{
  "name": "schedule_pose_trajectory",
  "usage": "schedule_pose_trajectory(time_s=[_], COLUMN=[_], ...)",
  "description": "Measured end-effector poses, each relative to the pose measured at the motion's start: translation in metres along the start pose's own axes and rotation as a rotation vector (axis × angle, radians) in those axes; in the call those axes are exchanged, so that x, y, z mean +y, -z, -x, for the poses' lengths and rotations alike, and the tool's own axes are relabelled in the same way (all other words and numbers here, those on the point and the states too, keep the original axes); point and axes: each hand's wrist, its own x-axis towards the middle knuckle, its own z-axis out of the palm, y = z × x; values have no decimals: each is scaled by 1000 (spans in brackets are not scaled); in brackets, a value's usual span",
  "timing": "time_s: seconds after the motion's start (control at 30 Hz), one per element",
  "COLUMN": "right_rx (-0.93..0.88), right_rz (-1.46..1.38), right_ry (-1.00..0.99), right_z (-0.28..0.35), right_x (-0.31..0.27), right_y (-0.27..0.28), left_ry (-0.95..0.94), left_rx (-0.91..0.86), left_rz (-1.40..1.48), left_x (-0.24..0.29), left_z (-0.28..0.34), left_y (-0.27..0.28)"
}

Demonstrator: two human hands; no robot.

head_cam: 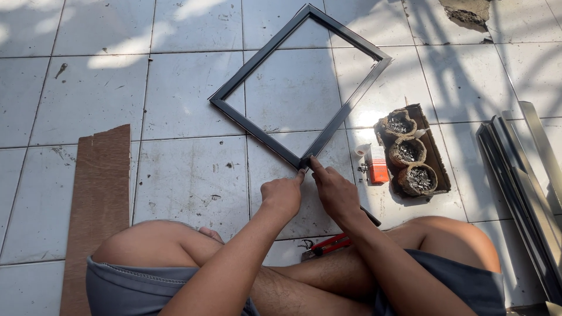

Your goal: Assembling a metal frame by aligning corner joints and tapping them into place with a hammer.

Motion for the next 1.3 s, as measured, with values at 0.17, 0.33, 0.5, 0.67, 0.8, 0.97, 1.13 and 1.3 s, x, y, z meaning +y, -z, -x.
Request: schedule_pose_trajectory(time_s=[0.17, 0.33, 0.5, 0.67, 0.8, 0.97, 1.13, 1.3], right_rx=[-88, -313, -606, -659, -475, -403, -359, -423], right_rz=[-280, -277, -130, -179, -242, -252, -395, -616], right_ry=[-169, -140, 38, -77, -237, -301, -367, -410], right_z=[-10, -7, -7, -19, -31, -43, -38, -36], right_x=[32, 41, 31, 22, 23, 34, 21, 12], right_y=[-2, 17, 23, 32, 26, 2, 2, 6], left_ry=[-55, -75, -73, -125, -153, -186, -157, -145], left_rx=[35, 189, 40, 91, 478, 399, 447, 419], left_rz=[128, 116, -42, -61, 3, 12, -63, -44], left_x=[-6, -6, 2, 0, -3, -8, -11, -14], left_z=[14, 15, 22, 8, 4, 7, -3, -6], left_y=[18, 37, 32, 29, 23, 27, 19, 13])
